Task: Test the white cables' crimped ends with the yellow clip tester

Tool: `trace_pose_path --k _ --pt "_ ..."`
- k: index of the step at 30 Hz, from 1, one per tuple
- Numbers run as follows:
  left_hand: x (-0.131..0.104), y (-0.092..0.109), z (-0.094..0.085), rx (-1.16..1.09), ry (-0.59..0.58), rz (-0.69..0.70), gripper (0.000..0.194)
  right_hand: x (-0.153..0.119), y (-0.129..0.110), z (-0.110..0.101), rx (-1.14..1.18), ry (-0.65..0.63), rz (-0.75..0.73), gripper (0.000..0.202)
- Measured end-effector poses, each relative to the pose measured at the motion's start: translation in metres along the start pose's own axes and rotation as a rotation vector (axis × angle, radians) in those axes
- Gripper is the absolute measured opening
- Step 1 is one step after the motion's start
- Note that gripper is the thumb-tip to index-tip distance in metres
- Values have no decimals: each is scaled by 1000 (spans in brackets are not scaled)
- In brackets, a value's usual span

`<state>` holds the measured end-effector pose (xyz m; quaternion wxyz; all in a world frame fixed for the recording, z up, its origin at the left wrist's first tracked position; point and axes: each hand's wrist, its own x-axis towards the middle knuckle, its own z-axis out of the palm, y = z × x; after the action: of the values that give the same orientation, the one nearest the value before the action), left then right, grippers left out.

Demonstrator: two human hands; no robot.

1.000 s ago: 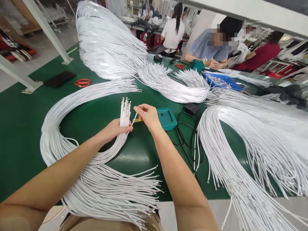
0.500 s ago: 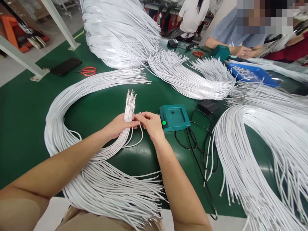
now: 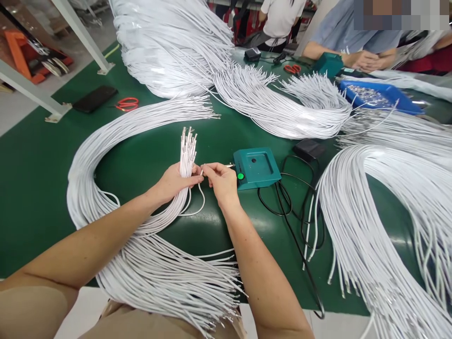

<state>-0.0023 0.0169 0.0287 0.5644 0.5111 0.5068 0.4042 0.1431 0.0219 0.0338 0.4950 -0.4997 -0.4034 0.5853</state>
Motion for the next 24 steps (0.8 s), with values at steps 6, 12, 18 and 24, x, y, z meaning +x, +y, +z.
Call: trace_pose_path --k 6,12,18,24 --pt "-2 2 -1 -148 21 -45 28 3 1 -1 410 -260 288 19" --pt "-2 -3 0 -84 -51 -10 26 2 -5 -1 331 -213 258 32" --pt "-1 -4 0 -73 -101 14 27 1 -9 -4 304 -268 297 32" --pt "0 -6 -2 -146 -82 17 29 3 -5 -11 402 -326 340 30"
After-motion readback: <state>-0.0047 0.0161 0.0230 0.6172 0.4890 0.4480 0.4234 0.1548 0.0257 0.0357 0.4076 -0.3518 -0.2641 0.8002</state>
